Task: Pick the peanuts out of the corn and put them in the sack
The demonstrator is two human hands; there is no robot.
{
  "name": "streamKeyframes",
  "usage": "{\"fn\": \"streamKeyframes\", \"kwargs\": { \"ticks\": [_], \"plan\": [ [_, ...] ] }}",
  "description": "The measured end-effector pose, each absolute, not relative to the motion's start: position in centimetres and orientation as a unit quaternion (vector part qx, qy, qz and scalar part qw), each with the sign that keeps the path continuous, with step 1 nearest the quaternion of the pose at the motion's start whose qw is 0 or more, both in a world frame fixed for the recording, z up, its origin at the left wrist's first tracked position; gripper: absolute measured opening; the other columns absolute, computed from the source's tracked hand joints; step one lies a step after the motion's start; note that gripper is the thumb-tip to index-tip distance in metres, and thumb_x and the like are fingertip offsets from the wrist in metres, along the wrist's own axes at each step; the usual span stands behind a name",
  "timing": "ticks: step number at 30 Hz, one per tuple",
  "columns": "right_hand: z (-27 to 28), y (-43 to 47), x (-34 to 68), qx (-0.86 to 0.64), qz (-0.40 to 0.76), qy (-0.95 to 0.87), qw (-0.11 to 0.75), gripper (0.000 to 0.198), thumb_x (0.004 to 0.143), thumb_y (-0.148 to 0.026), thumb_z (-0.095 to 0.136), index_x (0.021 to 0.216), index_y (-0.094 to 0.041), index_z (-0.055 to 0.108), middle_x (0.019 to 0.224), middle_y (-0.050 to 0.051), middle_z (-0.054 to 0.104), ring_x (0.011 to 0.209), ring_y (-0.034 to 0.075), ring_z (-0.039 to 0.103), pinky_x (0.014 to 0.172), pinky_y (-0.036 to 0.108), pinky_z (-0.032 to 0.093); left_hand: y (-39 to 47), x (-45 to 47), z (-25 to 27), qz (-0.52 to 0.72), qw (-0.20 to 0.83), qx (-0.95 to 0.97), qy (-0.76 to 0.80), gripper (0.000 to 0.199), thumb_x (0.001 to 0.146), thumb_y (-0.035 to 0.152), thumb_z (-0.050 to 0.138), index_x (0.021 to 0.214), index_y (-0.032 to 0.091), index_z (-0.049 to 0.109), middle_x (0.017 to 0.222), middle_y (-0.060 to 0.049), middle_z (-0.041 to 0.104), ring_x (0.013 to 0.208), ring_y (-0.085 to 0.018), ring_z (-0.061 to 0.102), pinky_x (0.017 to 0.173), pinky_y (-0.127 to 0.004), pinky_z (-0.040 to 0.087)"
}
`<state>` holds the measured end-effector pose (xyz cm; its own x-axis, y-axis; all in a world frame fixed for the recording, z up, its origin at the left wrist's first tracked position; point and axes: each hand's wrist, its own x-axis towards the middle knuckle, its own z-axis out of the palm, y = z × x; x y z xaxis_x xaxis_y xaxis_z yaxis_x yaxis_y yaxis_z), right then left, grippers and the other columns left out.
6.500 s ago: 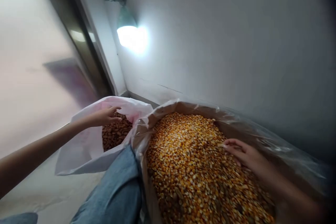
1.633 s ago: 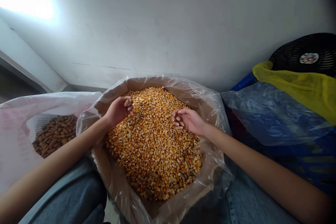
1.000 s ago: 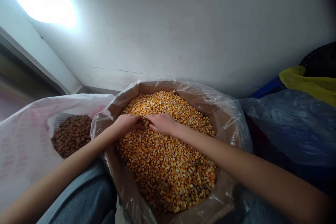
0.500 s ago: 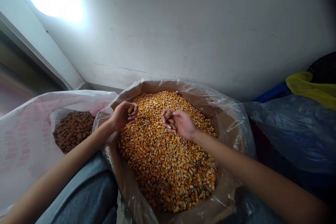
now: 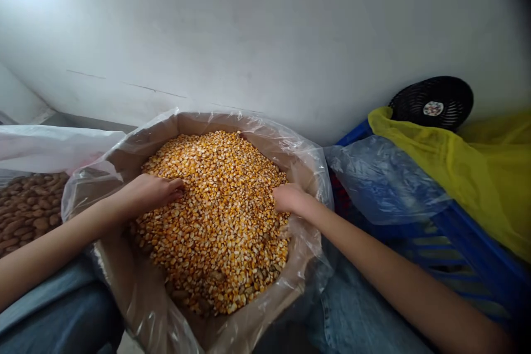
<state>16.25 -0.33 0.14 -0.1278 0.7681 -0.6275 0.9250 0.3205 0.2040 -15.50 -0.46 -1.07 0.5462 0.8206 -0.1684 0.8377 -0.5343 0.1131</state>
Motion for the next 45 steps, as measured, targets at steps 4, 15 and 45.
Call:
{"fn": "streamKeyframes", "kwargs": {
  "ticks": [4,15,45],
  "plan": [
    [-1.2,-0.7,15.0,0.562,-0.129,0.726,0.374,0.019,0.055,-0.019,0.062,0.072,-0.012,0.065,0.080,0.015,0.063,0.080,0.031,0.058,0.065,0.040,0.043,-0.5,-15.3,-0.9,-0.027,0.155,0.858,0.488,0.030,0.075,0.048,0.040,0.084,0.024,0.056,0.054,0.001,0.053,0.048,-0.013,0.048,0.048,-0.021,0.029],
    [3.3,-1.7,17.6,0.366,-0.751,0.533,-0.134,0.029,0.064,-0.028,0.046,0.092,-0.021,0.041,0.061,-0.004,0.042,0.045,0.006,0.034,0.040,0.019,0.026,-0.9,-14.8,1.4,0.360,0.723,0.414,0.420,0.019,0.075,0.033,0.040,0.063,0.019,0.044,0.046,0.006,0.021,0.032,-0.004,0.019,0.031,-0.018,0.018],
    [-2.0,-4.7,11.5,0.429,-0.208,0.756,0.448,0.017,0.060,-0.015,0.059,0.075,-0.011,0.067,0.086,0.017,0.064,0.084,0.035,0.058,0.066,0.048,0.044,-12.1,-4.5,-7.2,-0.111,0.075,0.986,0.104,0.015,0.059,0.007,0.057,0.056,0.020,0.063,0.057,-0.006,0.063,0.048,-0.019,0.055,0.039,-0.030,0.030]
  ]
}}
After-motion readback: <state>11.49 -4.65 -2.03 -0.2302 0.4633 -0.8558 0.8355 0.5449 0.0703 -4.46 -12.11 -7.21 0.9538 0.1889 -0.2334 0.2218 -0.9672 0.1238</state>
